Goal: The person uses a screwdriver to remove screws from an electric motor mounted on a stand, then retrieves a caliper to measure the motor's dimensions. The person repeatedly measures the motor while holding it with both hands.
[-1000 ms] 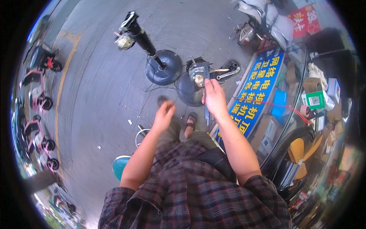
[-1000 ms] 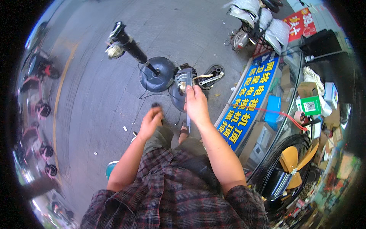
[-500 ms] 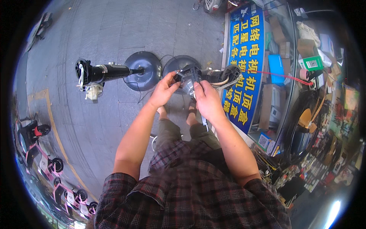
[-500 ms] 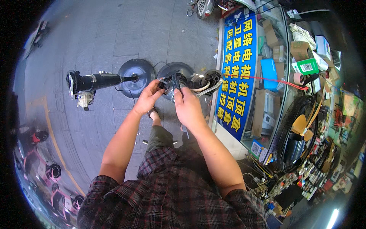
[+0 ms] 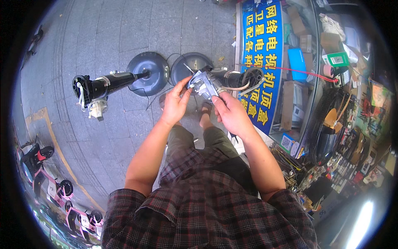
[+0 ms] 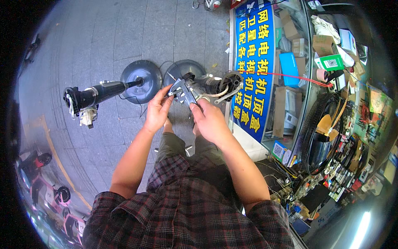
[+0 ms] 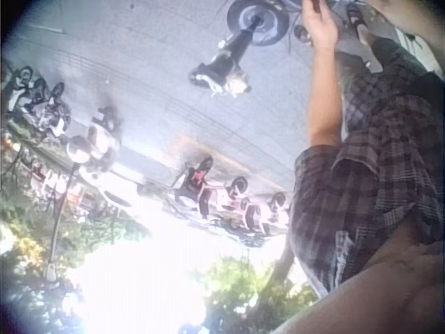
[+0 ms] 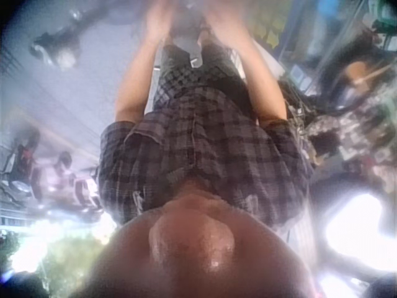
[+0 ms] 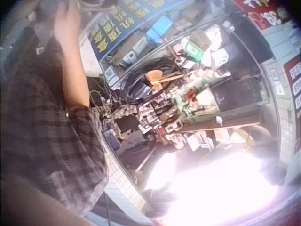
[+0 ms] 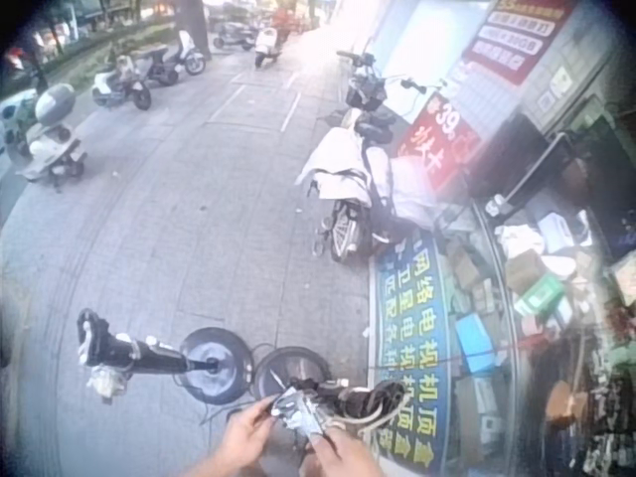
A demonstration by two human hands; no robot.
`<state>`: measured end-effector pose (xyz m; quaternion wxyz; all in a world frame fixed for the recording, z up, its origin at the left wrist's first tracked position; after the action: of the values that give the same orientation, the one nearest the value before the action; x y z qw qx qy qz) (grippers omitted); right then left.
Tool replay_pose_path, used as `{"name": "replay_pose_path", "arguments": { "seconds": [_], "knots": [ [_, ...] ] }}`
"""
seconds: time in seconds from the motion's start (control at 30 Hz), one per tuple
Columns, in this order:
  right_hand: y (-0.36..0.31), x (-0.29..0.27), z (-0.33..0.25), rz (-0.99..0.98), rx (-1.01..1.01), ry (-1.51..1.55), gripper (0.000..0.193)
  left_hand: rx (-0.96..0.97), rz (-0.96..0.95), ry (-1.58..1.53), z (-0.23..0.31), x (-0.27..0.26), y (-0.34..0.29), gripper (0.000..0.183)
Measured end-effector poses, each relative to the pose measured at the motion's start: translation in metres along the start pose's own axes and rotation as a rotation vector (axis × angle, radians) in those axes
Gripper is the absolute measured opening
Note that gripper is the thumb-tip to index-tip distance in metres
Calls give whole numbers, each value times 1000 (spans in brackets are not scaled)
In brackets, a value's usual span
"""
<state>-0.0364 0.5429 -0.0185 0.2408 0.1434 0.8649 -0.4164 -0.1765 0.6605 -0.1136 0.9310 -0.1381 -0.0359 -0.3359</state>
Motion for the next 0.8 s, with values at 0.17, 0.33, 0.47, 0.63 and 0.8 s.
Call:
{"name": "replay_pose_path", "arguments": {
  "seconds": [0.17, 0.33, 0.47, 0.63, 0.8],
  "knots": [
    [1, 2, 1, -18, 20, -40, 32, 55, -7, 100, 10, 1, 0, 44],
    [5, 5, 1, -27, 9, -26, 31, 57, 14, 91, 11, 3, -4, 44],
    [4, 11, 6, -40, -87, 56, 31, 61, 0, 85, 16, 7, -4, 44],
    [3, 6, -3, -113, -8, 41, 29, 74, 21, 119, 20, 8, -7, 44],
    [6, 3, -1, -86, -25, -14, 30, 78, 16, 179, 24, 10, -7, 43]
  ]
}}
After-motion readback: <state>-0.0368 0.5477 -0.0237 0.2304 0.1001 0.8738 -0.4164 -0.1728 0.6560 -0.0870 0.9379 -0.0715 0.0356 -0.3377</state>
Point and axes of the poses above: each hand's wrist, its own y-axis towards the middle knuckle, its own x-axis out of the palm, z = x × y, the point moved 9 cm from there along y, towards the middle knuckle, and after that the axes turned 10 degrees about -y, right-handed, at the moved point
